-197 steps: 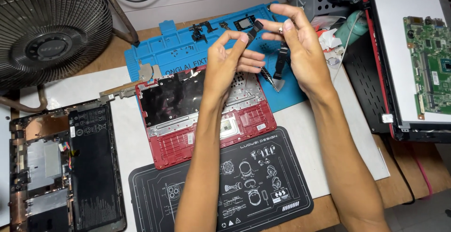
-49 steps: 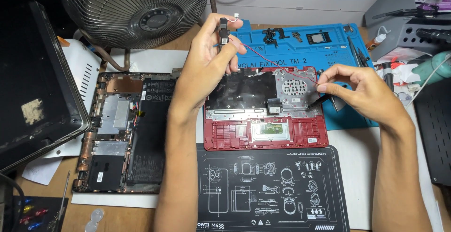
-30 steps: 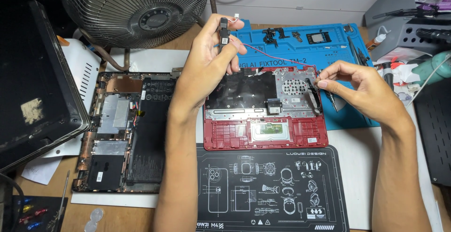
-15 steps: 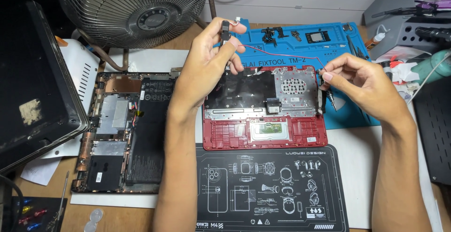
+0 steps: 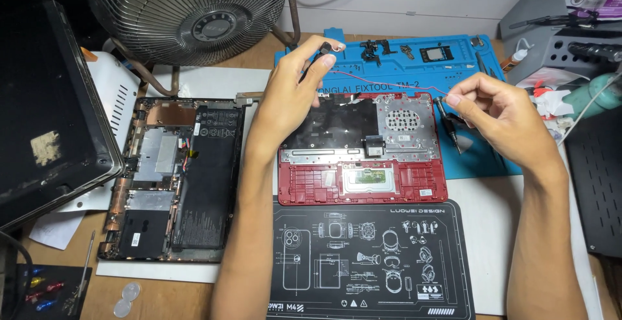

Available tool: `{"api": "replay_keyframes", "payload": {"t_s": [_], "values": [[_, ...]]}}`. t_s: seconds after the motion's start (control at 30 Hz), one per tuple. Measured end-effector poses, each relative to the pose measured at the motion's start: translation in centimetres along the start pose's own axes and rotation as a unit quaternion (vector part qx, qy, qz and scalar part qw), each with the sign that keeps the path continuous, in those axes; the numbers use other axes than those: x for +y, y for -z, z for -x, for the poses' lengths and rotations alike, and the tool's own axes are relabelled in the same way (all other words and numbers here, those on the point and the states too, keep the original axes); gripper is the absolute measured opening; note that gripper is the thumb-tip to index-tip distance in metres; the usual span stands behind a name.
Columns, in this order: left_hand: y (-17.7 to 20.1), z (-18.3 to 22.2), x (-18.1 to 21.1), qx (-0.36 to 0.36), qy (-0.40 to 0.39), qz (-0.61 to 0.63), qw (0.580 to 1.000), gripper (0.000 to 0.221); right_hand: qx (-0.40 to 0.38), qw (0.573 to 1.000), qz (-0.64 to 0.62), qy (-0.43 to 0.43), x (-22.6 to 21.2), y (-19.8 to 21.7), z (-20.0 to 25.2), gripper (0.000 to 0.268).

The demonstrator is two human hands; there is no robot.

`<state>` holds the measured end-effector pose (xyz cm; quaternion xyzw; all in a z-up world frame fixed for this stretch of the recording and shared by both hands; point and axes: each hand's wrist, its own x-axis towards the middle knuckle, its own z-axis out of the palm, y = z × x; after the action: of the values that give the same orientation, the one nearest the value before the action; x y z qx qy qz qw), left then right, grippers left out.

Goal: Technician reassembling a laptop by installing internal components and securing them with screws.

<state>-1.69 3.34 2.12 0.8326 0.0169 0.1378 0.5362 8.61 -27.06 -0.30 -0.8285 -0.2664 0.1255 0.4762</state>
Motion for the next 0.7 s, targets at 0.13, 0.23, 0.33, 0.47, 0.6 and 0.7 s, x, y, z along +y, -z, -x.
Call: {"api": "replay_keyframes", "payload": {"t_s": [0.13, 0.23, 0.33, 0.47, 0.6, 0.7], "values": [[-1.9, -0.2, -2.1, 0.053, -0.013, -0.016, 0.998, 0.033, -0.003, 0.999, 0.041, -0.002, -0.6, 0.2, 0.1, 0.016], [-3.1, 0.2, -4.0, 0.098, 0.053, -0.013, 0.994, 0.025, -0.029, 0.995, 0.095, -0.015, -1.2, 0.1, 0.1, 0.020], [-4.2, 1.6, -6.3, 0.141, 0.068, -0.062, 0.986, 0.027, -0.053, 0.986, 0.145, -0.056, -1.3, -0.1, 0.0, 0.020], [-4.9, 5.0, -7.3, 0.189, -0.013, -0.117, 0.975, 0.022, -0.071, 0.984, 0.160, -0.043, -1.6, -0.7, -0.1, 0.021], [-5.2, 8.0, -7.9, 0.199, -0.026, -0.158, 0.967, 0.023, -0.080, 0.981, 0.175, -0.006, -1.0, -1.8, -0.4, 0.019], [-5.6, 9.4, -9.0, 0.228, -0.008, -0.241, 0.943, 0.025, -0.092, 0.980, 0.174, 0.005, -0.4, -2.4, -0.7, 0.020]]}}
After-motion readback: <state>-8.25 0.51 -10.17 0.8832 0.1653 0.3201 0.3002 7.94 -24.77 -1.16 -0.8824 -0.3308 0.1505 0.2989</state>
